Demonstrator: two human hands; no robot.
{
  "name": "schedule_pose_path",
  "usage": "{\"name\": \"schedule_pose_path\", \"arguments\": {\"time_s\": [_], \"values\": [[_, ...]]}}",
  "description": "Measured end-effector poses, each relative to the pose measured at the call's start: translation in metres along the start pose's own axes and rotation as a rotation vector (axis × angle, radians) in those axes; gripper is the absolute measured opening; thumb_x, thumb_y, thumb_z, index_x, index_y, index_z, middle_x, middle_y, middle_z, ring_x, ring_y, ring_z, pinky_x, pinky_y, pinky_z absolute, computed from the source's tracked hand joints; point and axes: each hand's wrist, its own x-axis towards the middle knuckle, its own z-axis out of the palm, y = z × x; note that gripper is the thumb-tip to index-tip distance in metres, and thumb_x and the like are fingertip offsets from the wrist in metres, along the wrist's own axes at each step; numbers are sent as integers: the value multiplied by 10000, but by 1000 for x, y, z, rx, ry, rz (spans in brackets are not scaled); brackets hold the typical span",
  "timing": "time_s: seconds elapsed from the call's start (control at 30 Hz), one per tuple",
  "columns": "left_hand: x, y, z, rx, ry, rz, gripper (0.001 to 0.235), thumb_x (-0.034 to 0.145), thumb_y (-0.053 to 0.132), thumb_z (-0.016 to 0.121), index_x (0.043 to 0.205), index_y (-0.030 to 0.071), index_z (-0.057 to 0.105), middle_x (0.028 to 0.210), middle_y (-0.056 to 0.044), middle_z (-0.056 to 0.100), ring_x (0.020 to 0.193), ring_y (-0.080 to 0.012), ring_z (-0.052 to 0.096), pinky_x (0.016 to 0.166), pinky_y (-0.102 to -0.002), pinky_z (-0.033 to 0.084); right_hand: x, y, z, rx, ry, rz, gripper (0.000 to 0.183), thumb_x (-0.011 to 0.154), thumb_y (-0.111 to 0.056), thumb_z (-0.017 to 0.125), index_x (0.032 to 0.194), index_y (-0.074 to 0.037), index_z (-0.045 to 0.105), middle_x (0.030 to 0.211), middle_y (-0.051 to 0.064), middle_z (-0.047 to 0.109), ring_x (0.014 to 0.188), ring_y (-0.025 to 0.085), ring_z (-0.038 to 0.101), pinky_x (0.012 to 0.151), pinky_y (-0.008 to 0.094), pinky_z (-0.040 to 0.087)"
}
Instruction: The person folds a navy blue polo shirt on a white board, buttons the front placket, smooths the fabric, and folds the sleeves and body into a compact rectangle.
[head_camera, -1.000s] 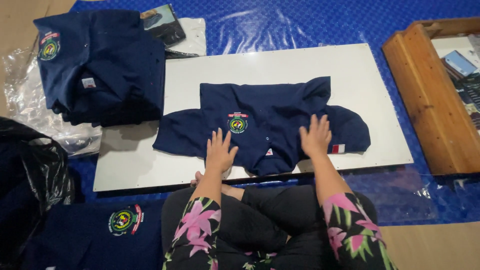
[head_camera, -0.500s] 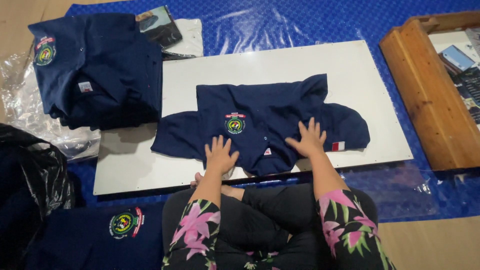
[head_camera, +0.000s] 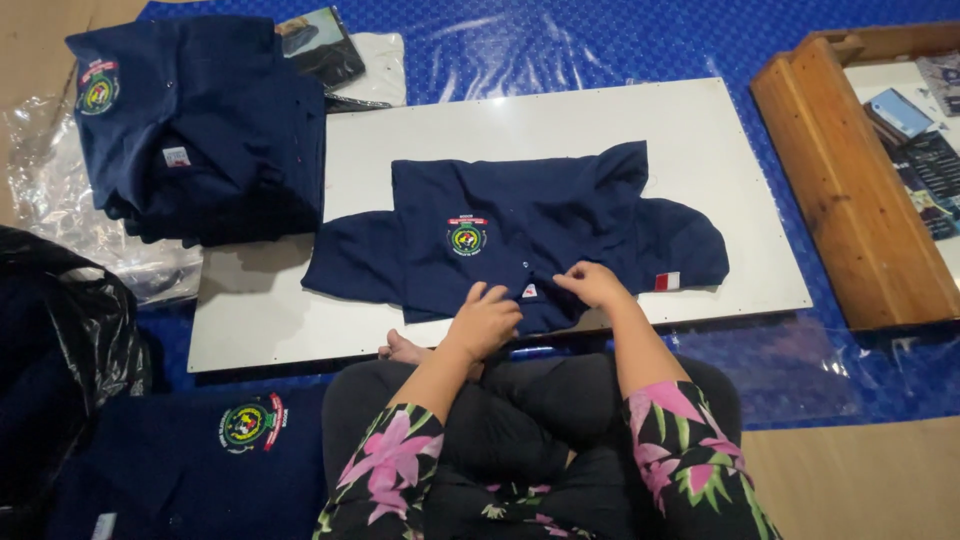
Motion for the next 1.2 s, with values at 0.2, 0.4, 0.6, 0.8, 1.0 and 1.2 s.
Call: {"name": "schedule_pose_path", "arguments": {"time_s": [0.2,0.4,0.6,0.8,1.0,1.2], "values": [[-11,-4,11,140,-20,88,144,845,320,718,905,194,754,979,8,728,1387,-232,459,1242,-542,115,-34,-37,1,-494,47,-436,322,790,-511,779,981,-253,749,1061,5,726,1107,249,683,910,390,564],[-14,-14,32,175,130,146,173,860,325,679,777,173,689,825,-44,622,1244,-279,498,1212,-550,192,-10,16,72,-1001,170,-704,239,854,-237,683,1079,-300,737,916,-28,745,905,214,687,783,386,452],[-12,-17,38,261,250,232,184,886,198,580,709,165,621,750,-109,577,1022,-351,518,1060,-551,306,-18,2,61,-1015,153,-681,209,909,-189,623,1036,-297,748,842,-14,760,804,222,693,796,406,386],[-21,8,38,431,32,289,272,893,137,476,821,94,735,898,-152,702,1200,-374,507,1173,-533,198,-15,10,86,-1048,16,-633,187,875,-200,688,1030,-254,778,902,6,776,853,238,701,786,404,365],[-20,-5,42,227,139,182,204,893,138,586,779,72,743,804,-144,715,1359,-393,485,1217,-576,178,-22,-8,44,-994,3,-544,310,706,-394,848,987,-278,791,973,-19,770,954,233,683,831,412,380],[-9,-14,9,204,264,20,157,871,147,614,739,96,682,699,-106,605,1229,-366,517,1154,-647,181,1,20,55,-913,410,-756,59,756,-240,723,712,-275,743,670,-30,710,664,204,652,740,409,385]]}}
